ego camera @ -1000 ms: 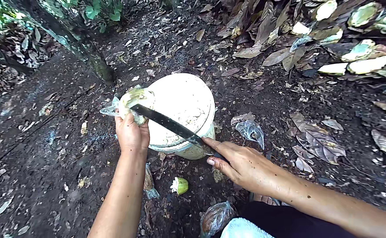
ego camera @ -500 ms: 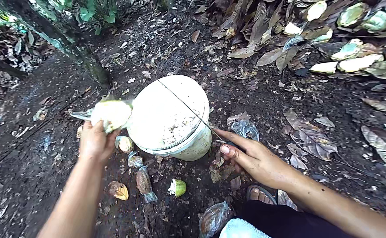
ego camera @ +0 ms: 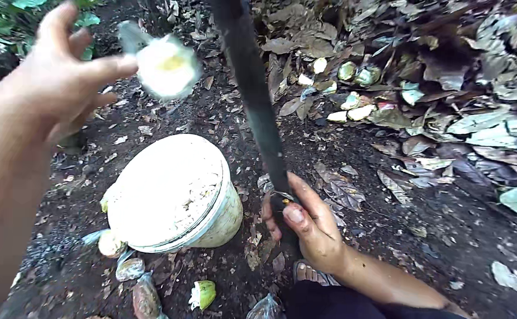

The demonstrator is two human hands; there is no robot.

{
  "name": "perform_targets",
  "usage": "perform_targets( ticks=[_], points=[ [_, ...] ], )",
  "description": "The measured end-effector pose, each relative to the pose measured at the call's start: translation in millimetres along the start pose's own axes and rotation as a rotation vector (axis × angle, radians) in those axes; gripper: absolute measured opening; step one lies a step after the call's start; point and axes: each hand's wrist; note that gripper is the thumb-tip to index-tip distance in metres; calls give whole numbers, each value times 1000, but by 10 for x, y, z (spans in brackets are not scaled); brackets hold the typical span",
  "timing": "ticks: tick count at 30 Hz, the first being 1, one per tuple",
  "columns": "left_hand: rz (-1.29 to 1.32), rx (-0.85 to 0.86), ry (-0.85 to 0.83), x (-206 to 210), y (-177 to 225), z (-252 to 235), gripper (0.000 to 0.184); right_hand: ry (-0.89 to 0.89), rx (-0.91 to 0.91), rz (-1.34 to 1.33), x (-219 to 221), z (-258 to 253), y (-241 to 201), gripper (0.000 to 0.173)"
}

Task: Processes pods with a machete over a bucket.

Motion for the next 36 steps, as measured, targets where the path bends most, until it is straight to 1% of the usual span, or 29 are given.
perform_targets(
  ticks=[1, 2, 3, 4, 5, 6, 7, 8, 9, 11, 12, 13, 15, 17, 19, 20, 21, 22, 23, 24, 26, 27, 28, 30, 31, 33, 34, 35, 36],
  points=[
    [129, -1, -41, 206, 279, -104, 108, 22, -27, 12, -23, 16, -9, 68],
    [152, 11, -100, 388, 439, -125, 108, 39, -42, 24, -45, 40, -6, 68],
    [102, 42, -156, 533, 454, -98, 105, 48, -50, 27, -65, 65, 11, 67],
    [71, 76, -205, 648, 382, -12, 93, 55, -48, 22, -82, 82, 35, 66],
    [63, 92, -252, 746, 285, 131, 74, 60, -41, 14, -92, 90, 62, 66],
    [103, 74, -303, 833, 201, 329, 54, 64, -23, 0, -97, 95, 89, 66],
    [167, 33, -362, 909, 124, 562, 38, 62, 9, -16, -100, 96, 109, 66],
    [229, -20, -413, 980, 49, 812, 27, 58, 55, -38, -101, 91, 120, 68],
    [288, -57, -467, 1046, -55, 1064, 22, 48, 107, -66, -100, 85, 127, 69],
    [387, -76, -584, 1160, -331, 1536, 18, 2, 206, -131, -88, 76, 147, 71],
    [409, -105, -609, 1225, -457, 1741, 18, -36, 242, -160, -70, 74, 165, 71],
    [410, -172, -617, 1286, -569, 1916, 18, -77, 261, -185, -41, 66, 186, 68],
    [403, -365, -630, 1419, -844, 2190, 19, -139, 253, -231, 41, 23, 236, 56],
    [378, -534, -628, 1634, -1209, 2471, 17, -162, 230, -288, 134, -3, 272, 51],
    [232, -587, -659, 1918, -1491, 2811, 17, -163, 232, -291, 236, -10, 260, 47],
    [149, -615, -706, 2064, -1585, 2942, 18, -163, 228, -281, 276, -24, 252, 44],
    [84, -659, -754, 2216, -1670, 3050, 23, -165, 221, -272, 315, -32, 247, 44],
    [6, -704, -776, 2379, -1758, 3143, 32, -173, 216, -268, 353, -30, 245, 46],
    [-84, -726, -765, 2549, -1848, 3216, 44, -193, 212, -261, 391, -27, 248, 48],
    [-165, -713, -737, 2723, -1936, 3269, 57, -220, 213, -247, 438, -30, 252, 51],
    [-283, -612, -724, 3076, -2110, 3328, 80, -295, 236, -214, 538, -35, 248, 61],
    [-339, -561, -761, 3239, -2196, 3333, 86, -331, 256, -191, 590, -36, 231, 65],
    [-388, -528, -822, 3376, -2267, 3328, 86, -374, 273, -161, 640, -37, 214, 67],
    [-471, -495, -942, 3543, -2358, 3286, 80, -439, 300, -125, 729, -31, 188, 63],
    [-499, -489, -974, 3588, -2383, 3262, 79, -460, 306, -126, 765, -17, 176, 60],
    [-521, -502, -967, 3619, -2408, 3239, 79, -474, 316, -134, 817, 19, 147, 59],
    [-480, -547, -949, 3594, -2399, 3233, 80, -469, 322, -135, 837, 34, 128, 60],
    [-395, -623, -910, 3536, -2388, 3231, 82, -466, 323, -130, 851, 45, 112, 59],
    [-270, -717, -831, 3449, -2382, 3240, 84, -465, 317, -122, 859, 57, 100, 57]
  ],
)
Point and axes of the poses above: each hand's wrist, its own z-axis away from the middle knuckle, its own x-axis out of the palm, y = z × x, and after that the axes turned 15 degrees about -y, right-handed
